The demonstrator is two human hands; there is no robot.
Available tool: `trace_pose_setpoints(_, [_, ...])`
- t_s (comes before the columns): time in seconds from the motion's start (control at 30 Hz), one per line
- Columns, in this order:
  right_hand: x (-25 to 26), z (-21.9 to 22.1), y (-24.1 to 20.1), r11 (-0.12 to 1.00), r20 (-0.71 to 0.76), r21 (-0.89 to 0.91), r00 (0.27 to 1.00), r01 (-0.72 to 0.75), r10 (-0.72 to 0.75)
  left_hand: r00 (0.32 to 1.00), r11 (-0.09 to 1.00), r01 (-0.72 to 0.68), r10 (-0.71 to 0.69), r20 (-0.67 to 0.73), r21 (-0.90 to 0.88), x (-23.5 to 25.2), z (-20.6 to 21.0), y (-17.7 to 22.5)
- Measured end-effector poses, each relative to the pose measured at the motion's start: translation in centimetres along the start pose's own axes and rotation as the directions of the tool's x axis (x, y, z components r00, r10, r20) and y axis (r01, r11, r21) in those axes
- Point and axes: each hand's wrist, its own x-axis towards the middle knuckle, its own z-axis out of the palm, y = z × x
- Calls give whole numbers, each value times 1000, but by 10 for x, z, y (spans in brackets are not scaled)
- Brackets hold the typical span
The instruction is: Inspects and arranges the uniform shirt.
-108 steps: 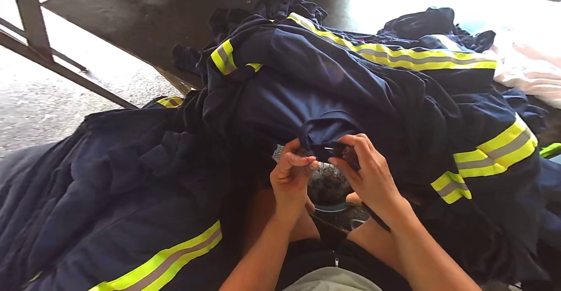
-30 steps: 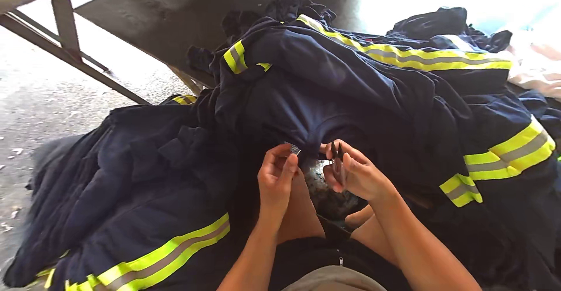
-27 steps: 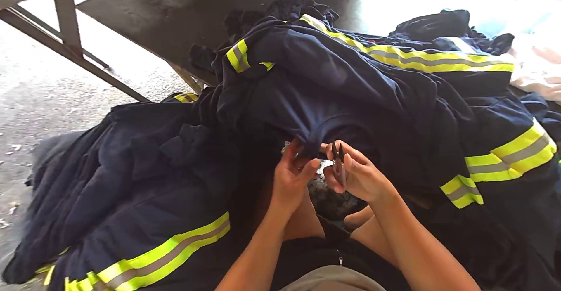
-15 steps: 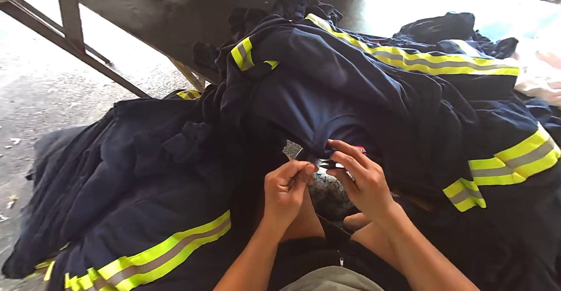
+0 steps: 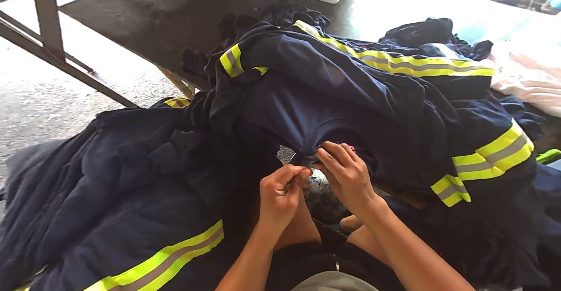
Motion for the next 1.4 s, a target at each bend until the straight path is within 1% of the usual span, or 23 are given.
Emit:
trace_pose_setpoints(0.13, [7,-1,5,999,-5,24,1000,-28,28,994,997,-77,77,72,-8,1,1,0])
trace_pose_setpoints(0.17, [8,-4,6,997,23,64,999,-49,47,987,995,-95,95,126,-8,0,-2,0])
trace_pose_setpoints(0.2, [10,-9,7,989,59,123,995,-81,74,970,994,-106,106,221,-11,1,-7,1])
trace_pose_setpoints(0.27, [15,-17,9,956,96,247,985,-160,140,899,993,-109,114,423,-37,6,-17,3])
trace_pose_setpoints(0.3, [17,-21,12,932,102,307,980,-194,171,888,993,-99,114,446,-57,9,-21,4])
trace_pose_setpoints(0.4, [27,-29,19,834,137,471,958,-287,253,931,978,-102,159,329,-182,29,-33,6])
trace_pose_setpoints(0.43, [30,-30,21,797,163,509,945,-326,283,950,975,-109,160,269,-196,35,-34,6])
trace_pose_setpoints(0.47, [32,-32,21,761,190,538,932,-362,309,968,982,-105,137,212,-159,40,-32,6])
trace_pose_setpoints(0.5, [35,-33,21,727,218,560,918,-396,332,980,993,-75,90,176,-90,45,-27,6])
trace_pose_setpoints(0.57, [39,-34,22,660,268,598,890,-455,370,981,999,33,-27,194,-26,57,-15,5])
trace_pose_setpoints(0.63, [42,-33,24,601,303,631,869,-491,392,969,984,158,-139,205,-80,68,-5,2])
trace_pose_setpoints(0.7, [45,-33,27,573,318,645,859,-506,402,949,937,296,-266,170,-186,76,-2,3])
trace_pose_setpoints(0.77, [46,-33,28,632,285,597,867,-494,408,921,879,388,-360,150,-277,81,-3,5])
trace_pose_setpoints(0.83, [45,-33,25,785,199,449,904,-426,378,892,828,452,-428,147,-332,84,-5,7])
trace_pose_setpoints(0.9, [45,-33,20,931,114,232,958,-283,263,874,803,483,-464,141,-350,86,-6,11])
trace_pose_setpoints(0.97, [44,-32,15,988,58,79,990,-131,127,870,803,488,-476,126,-341,86,-6,14])
trace_pose_setpoints(1.03, [45,-29,9,999,29,-20,998,-49,49,875,819,481,-470,113,-313,85,-6,16])
trace_pose_setpoints(1.1, [48,-27,5,997,11,-75,1000,-10,11,881,830,470,-462,103,-299,84,-5,18])
trace_pose_setpoints(1.2, [53,-23,5,999,-43,-42,999,6,-8,887,845,460,-450,100,-274,85,-3,22])
trace_pose_setpoints(1.27, [52,-26,6,996,-59,75,997,-49,54,899,860,437,-423,110,-265,86,-4,21])
trace_pose_setpoints(1.3, [49,-30,8,987,-39,127,994,-94,99,908,871,419,-401,122,-256,86,-5,20])
trace_pose_setpoints(1.33, [44,-35,11,978,0,156,990,-140,142,919,885,394,-371,136,-248,85,-6,18])
trace_pose_setpoints(1.4, [29,-50,20,967,141,118,968,-227,209,939,921,330,-297,176,-207,84,-10,12])
